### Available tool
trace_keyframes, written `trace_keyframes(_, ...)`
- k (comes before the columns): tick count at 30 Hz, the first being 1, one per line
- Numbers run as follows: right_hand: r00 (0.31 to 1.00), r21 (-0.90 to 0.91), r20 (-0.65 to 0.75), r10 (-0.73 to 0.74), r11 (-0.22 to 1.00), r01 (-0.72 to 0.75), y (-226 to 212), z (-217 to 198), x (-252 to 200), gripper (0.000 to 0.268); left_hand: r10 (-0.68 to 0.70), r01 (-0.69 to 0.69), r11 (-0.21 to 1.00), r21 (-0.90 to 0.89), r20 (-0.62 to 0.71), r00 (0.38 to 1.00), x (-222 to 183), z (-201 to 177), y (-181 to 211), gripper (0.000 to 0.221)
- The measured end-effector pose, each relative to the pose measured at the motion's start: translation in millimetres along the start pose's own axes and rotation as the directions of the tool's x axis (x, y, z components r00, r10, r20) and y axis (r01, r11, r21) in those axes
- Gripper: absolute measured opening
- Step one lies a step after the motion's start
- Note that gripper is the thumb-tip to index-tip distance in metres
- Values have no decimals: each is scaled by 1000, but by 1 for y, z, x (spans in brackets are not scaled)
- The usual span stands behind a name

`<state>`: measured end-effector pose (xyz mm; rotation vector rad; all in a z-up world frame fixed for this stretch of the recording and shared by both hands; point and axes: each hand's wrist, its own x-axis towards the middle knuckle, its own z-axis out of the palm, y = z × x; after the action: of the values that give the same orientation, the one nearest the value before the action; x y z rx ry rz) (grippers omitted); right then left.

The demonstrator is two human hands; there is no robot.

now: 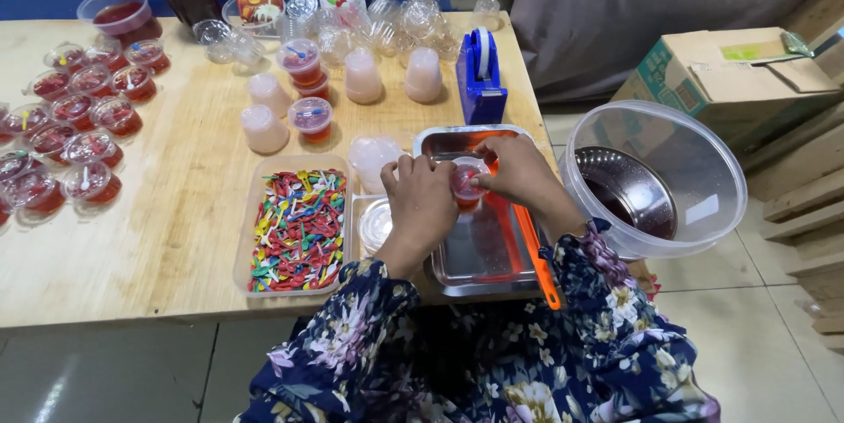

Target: The person scoops dark liquid into small plastic cups, places a jelly garnish into the liquid, and seals the cups using a tape dispenser and lids.

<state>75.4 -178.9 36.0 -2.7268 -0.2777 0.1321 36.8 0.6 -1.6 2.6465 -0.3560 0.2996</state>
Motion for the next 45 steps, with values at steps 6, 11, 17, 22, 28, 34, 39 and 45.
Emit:
trace_keyframes(6, 993, 60, 76, 90, 994, -95, -3, 0, 9, 42, -77, 78, 997, -22, 72, 994, 0, -35, 17, 26)
trace_keyframes(11, 991, 62, 94, 99, 993, -105, -7, -6, 12, 39, -87, 95, 994, -51, 141, 986, 7, -29, 13, 20)
trace_keyframes(17, 990, 37, 58, 131, 990, -133, -2, -1, 20, 37, -152, 189, 949, -253, 161, 975, 7, -42, 19, 26)
trace_keyframes(22, 983, 86, 21, 182, 979, -184, -2, -6, 22, 38, -215, 261, 886, -383, 160, 963, 10, -44, 20, 34)
trace_keyframes(28, 982, 439, 1, 187, 882, -169, -39, -39, 11, 36, -243, 268, 773, -576, 121, 962, 24, -48, -4, 35)
trace_keyframes(34, 999, 483, -17, 31, 875, -19, -106, -57, 17, 33, -306, 264, 728, -632, 45, 951, 15, -99, -45, 35)
trace_keyframes(39, 992, 516, 8, -129, 850, 106, -167, -26, 53, 37, -367, 247, 736, -630, -66, 928, -13, -155, -97, 36)
trace_keyframes(45, 945, 562, 82, -316, 798, 218, -253, 45, 86, 34, -570, 395, 680, -618, -106, 815, -65, -194, -159, 33)
